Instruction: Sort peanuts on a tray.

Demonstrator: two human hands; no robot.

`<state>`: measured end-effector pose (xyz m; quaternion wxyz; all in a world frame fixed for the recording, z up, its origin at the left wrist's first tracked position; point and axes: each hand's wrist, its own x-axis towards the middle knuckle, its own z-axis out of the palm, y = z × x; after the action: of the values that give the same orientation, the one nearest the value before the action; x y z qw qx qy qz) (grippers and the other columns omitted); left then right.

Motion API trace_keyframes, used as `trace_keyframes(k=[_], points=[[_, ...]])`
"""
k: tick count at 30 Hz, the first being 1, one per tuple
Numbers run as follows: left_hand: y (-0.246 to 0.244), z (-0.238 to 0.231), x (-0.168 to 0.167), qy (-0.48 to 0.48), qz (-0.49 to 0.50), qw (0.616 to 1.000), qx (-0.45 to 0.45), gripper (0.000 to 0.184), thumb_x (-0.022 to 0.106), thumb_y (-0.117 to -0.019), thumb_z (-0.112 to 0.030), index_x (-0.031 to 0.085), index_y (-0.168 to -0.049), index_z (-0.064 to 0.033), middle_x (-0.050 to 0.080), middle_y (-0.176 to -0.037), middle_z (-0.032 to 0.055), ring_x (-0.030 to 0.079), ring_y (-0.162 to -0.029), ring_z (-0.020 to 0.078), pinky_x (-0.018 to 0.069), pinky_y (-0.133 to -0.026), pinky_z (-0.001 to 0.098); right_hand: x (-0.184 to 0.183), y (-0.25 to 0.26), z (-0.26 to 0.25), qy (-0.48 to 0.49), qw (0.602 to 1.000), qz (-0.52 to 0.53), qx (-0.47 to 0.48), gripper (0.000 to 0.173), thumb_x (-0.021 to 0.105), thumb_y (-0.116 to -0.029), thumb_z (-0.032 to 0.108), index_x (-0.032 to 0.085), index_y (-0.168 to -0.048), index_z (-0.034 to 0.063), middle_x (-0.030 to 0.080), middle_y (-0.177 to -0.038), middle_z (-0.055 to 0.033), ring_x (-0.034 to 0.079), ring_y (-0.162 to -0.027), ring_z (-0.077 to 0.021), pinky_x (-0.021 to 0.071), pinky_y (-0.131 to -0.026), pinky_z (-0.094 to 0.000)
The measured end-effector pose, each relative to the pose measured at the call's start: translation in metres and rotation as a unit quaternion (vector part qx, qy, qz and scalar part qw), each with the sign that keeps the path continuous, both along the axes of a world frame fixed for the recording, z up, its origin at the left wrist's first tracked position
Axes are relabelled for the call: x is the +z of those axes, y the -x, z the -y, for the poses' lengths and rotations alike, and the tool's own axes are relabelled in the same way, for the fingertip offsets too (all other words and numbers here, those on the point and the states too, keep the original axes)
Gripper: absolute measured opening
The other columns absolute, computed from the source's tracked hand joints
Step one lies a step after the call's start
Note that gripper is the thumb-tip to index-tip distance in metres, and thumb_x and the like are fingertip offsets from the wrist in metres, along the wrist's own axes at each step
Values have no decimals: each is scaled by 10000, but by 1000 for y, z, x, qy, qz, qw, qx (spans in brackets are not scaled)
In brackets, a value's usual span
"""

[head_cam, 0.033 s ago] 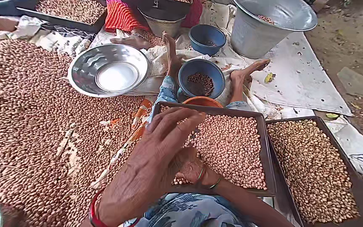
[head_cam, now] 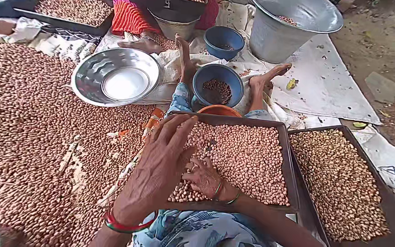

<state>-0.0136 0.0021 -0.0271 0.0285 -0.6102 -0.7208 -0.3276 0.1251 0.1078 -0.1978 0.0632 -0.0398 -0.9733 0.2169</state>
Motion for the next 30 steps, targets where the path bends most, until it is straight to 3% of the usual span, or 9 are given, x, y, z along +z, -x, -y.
trace_keyframes(k=[2, 6, 9, 13, 18, 22, 24, 27, 30], points=[[28, 6, -47, 110, 22, 987, 115, 536, 512, -1020, -261, 477, -1471, 27, 469, -1495, 280, 379, -1426, 507, 336, -1103, 674, 59, -4, -30, 57, 971, 220, -81, 358, 612, -968, 16, 704, -1299, 120, 525, -1528, -163, 280, -1534, -421, 203, -1144, -740], [57, 39, -108, 193, 175, 949, 180, 477, 604, -1014, -257, 565, -1345, 84, 495, -1430, 334, 455, -1336, 539, 355, -1068, 692, 92, -88, -125, -3, 938, 95, -334, 245, 671, -982, 121, 744, -1198, 30, 614, -1338, -291, 615, -1182, -500, 473, -952, -668], [52, 44, -129, 193, 253, 935, 160, 348, 543, -1034, -177, 621, -1174, 132, 597, -1254, 334, 575, -1189, 485, 420, -994, 646, 101, -137, -160, -67, 897, 115, -422, 212, 587, -1022, 48, 744, -1143, -27, 681, -1138, -337, 635, -1088, -556, 464, -898, -700], [54, 39, -138, 127, 250, 945, 167, 317, 488, -1001, -146, 634, -1043, 132, 610, -1199, 310, 612, -1103, 399, 467, -935, 556, 85, -142, -160, -100, 894, 229, -372, 283, 611, -987, -6, 677, -1257, -61, 660, -1197, -343, 570, -1214, -556, 441, -982, -673], [72, 47, -130, 165, 212, 952, 148, 292, 574, -985, -147, 670, -1018, 127, 590, -1294, 327, 600, -1153, 473, 459, -954, 624, 112, -127, -133, -1, 892, 291, -346, 261, 560, -1031, 40, 716, -1236, -4, 695, -1174, -301, 643, -1136, -507, 461, -970, -643], [74, 53, -121, 196, 228, 942, 149, 291, 571, -1014, -176, 672, -1103, 82, 602, -1305, 281, 601, -1178, 433, 475, -948, 601, 127, -107, -115, 77, 896, 328, -288, 469, 620, -1027, 131, 550, -1490, 102, 694, -1263, -234, 635, -1187, -460, 411, -1035, -643], [70, 54, -121, 159, 203, 952, 166, 284, 562, -1009, -164, 662, -1132, 71, 596, -1325, 276, 588, -1210, 442, 480, -946, 607, 119, -94, -105, 37, 923, 261, -280, 380, 656, -1010, 177, 660, -1375, 71, 673, -1313, -232, 572, -1264, -479, 356, -1038, -673], [60, 56, -124, 97, 180, 960, 191, 304, 548, -991, -162, 668, -1139, 75, 588, -1342, 276, 581, -1216, 446, 484, -943, 593, 76, -69, -97, -7, 972, 55, -230, 186, 650, -972, 65, 787, -1089, 19, 731, -1079, -253, 684, -1060, -468, 511, -908, -626], [51, 59, -128, 72, 188, 962, 186, 310, 532, -990, -191, 675, -1115, 54, 604, -1327, 253, 602, -1206, 394, 510, -932, 537, 55, -48, -89, -20, 975, 113, -190, 204, 618, -990, 54, 758, -1123, -9, 711, -1133, -266, 653, -1125, -473, 482, -970, -609]])
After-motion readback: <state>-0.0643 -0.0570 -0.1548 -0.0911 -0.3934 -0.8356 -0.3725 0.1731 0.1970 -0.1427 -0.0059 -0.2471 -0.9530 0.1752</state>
